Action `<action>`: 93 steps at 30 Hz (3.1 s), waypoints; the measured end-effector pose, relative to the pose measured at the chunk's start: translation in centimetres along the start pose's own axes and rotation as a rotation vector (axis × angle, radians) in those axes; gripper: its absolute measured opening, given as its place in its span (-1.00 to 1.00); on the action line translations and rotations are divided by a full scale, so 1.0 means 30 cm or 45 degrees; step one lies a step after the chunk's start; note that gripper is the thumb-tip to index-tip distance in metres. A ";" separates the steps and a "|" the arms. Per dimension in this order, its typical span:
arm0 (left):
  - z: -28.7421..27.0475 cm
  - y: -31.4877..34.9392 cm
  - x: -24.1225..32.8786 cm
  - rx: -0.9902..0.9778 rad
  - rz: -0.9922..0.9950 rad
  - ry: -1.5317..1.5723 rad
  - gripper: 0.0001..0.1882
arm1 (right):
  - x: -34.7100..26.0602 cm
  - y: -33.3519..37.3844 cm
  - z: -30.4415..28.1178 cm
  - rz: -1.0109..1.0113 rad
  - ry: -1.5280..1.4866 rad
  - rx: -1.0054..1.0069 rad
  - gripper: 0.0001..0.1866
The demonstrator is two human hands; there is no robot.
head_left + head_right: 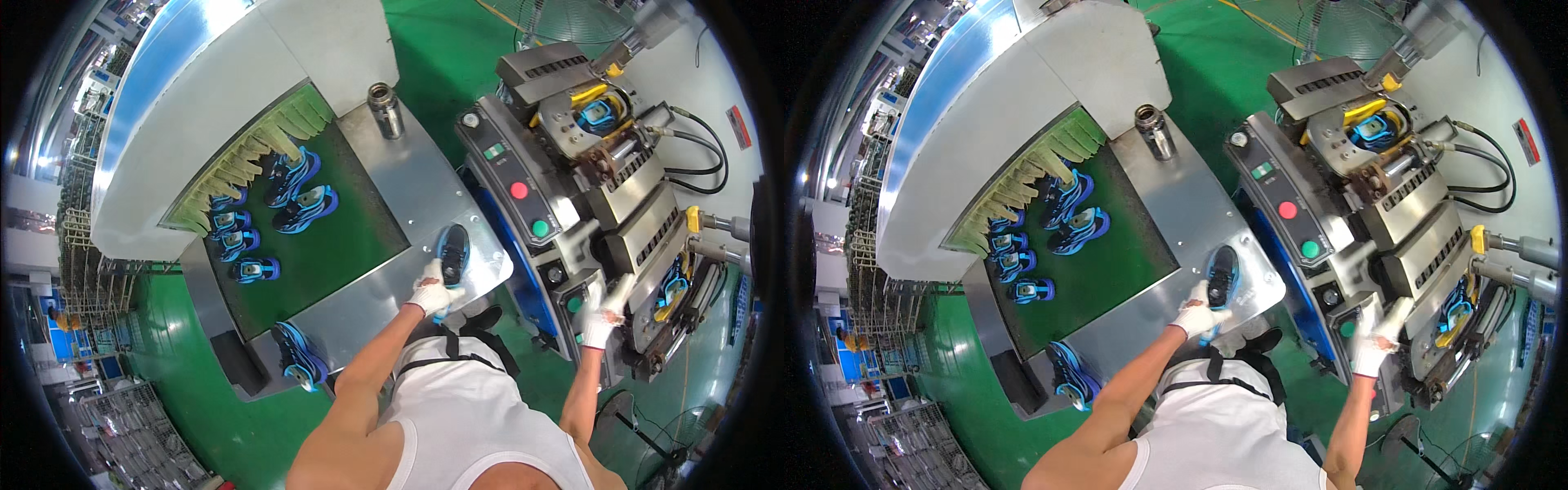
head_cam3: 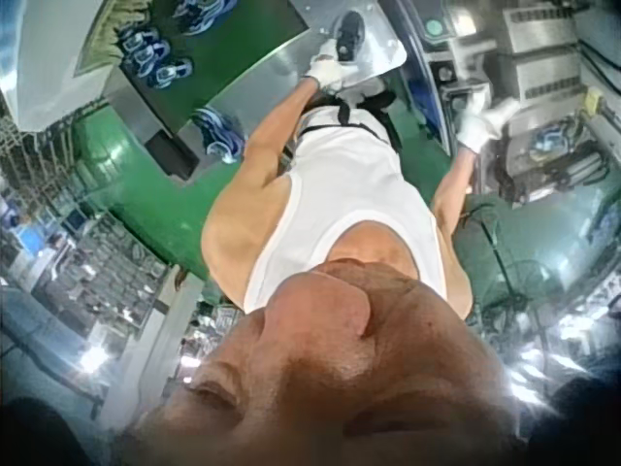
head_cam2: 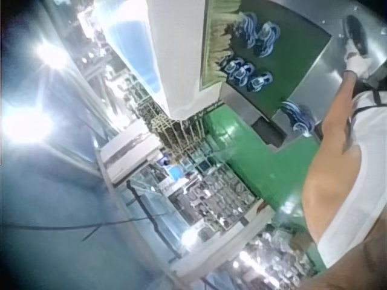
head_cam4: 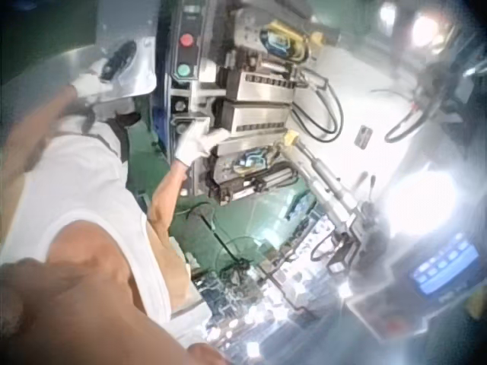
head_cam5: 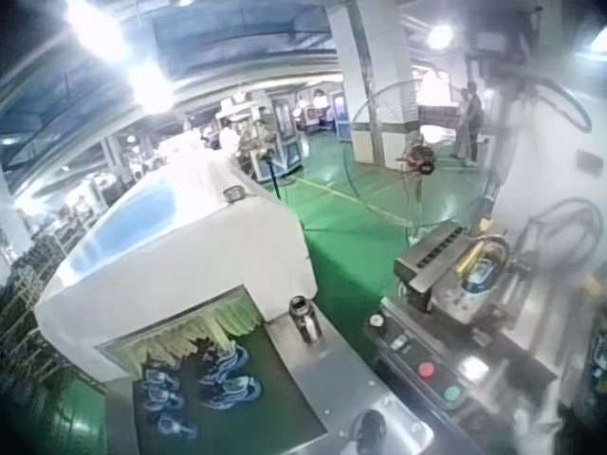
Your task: The person picks up blue shoes from a conveyor belt and places them individually into a pressing machine. After the machine cycles, the person removes the shoes and places them back onto the conveyor belt.
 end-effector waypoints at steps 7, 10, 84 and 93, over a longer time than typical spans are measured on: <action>-0.858 -0.395 -0.203 0.618 0.362 -0.181 -0.40 | 0.071 0.258 0.182 0.139 0.464 -0.604 0.11; -1.200 -0.521 -0.447 1.024 -0.007 -0.602 -0.27 | -0.054 0.258 0.076 0.285 0.544 -0.619 0.08; -0.666 -0.070 0.033 0.841 -0.073 -0.413 -0.38 | -0.010 -1.069 1.267 1.192 -0.260 -0.322 -0.68; -0.235 0.104 -0.235 0.926 -0.438 -0.122 -0.27 | 0.005 -1.147 1.365 0.706 0.115 -0.471 -0.57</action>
Point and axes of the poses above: each hand's wrist, its own y-axis away from the middle knuckle, its own z-axis out of the palm, x = y × z, the point moved 8 cm from there along -y, towards the middle knuckle, and after that the axes turned 14 degrees about x, right-handed, at the moved point
